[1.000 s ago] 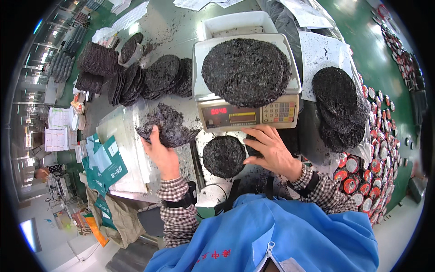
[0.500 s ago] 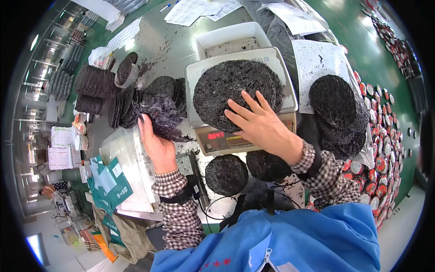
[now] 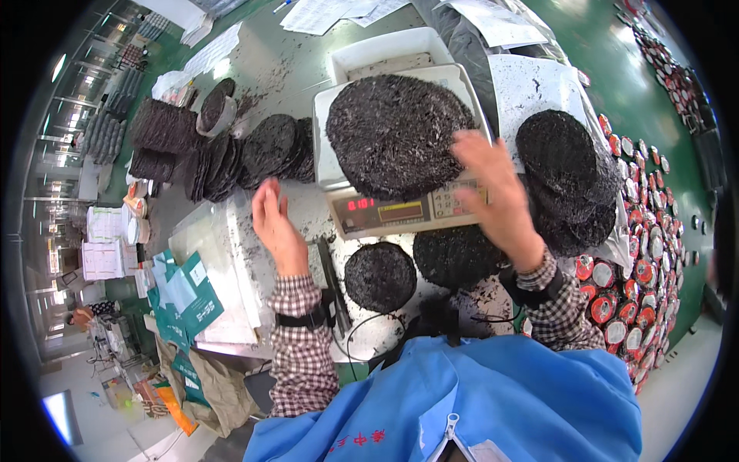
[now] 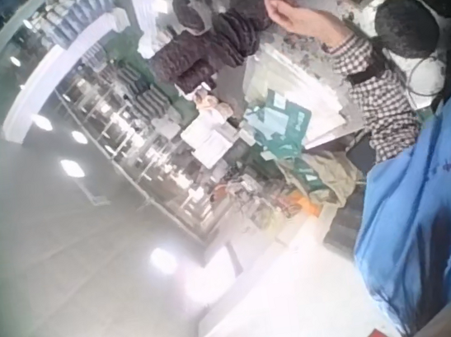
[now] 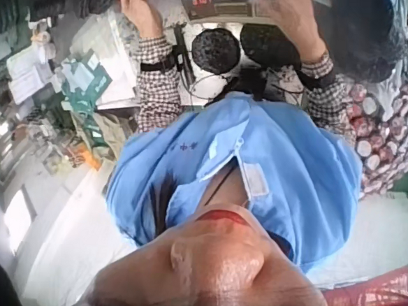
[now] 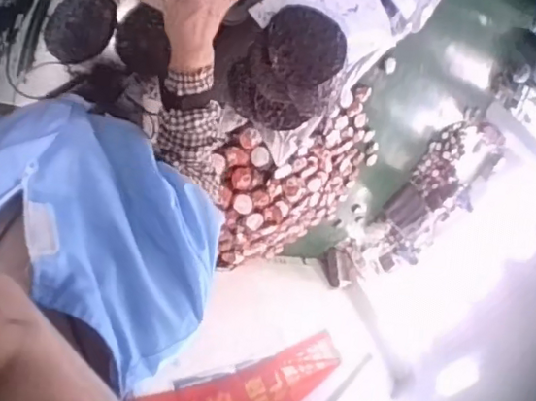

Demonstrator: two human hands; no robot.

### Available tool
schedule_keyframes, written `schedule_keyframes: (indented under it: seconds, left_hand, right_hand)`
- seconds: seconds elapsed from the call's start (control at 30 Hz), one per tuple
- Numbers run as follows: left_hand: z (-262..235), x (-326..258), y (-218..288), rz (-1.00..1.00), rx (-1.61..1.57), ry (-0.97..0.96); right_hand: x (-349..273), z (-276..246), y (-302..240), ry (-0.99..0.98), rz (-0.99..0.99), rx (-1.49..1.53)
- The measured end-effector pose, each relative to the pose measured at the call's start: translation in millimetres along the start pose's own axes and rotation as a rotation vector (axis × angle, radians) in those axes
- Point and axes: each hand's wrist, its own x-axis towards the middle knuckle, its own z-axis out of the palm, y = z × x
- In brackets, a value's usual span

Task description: The person weighs circular bundles of seaweed by hand on an electronic scale, picking up bundles from a pile, placing them on the scale, and then moving them to a growing stack on the table.

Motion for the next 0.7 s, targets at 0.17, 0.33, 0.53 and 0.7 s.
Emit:
schedule_keyframes:
  seconds: [0.17,0.33,0.53,0.7]
  left_hand:
    - [-126,-74,-31,-0.315,0.228,0.049]
    - [-154,-72,-15,-0.266,0.22,0.073]
    - [24,-1,29,-0.011,0.124,-0.34]
    - [83,6,-15,-0.017,-0.045,-0.414]
  right_hand:
    - [-65,-12,52,0.386,0.604,0.638]
    - [-57,-48,68,0.511,0.693,0.77]
    - [19,-18,80,0.419,0.739,0.9]
    - [67,85,26,0.079,0.602,0.622]
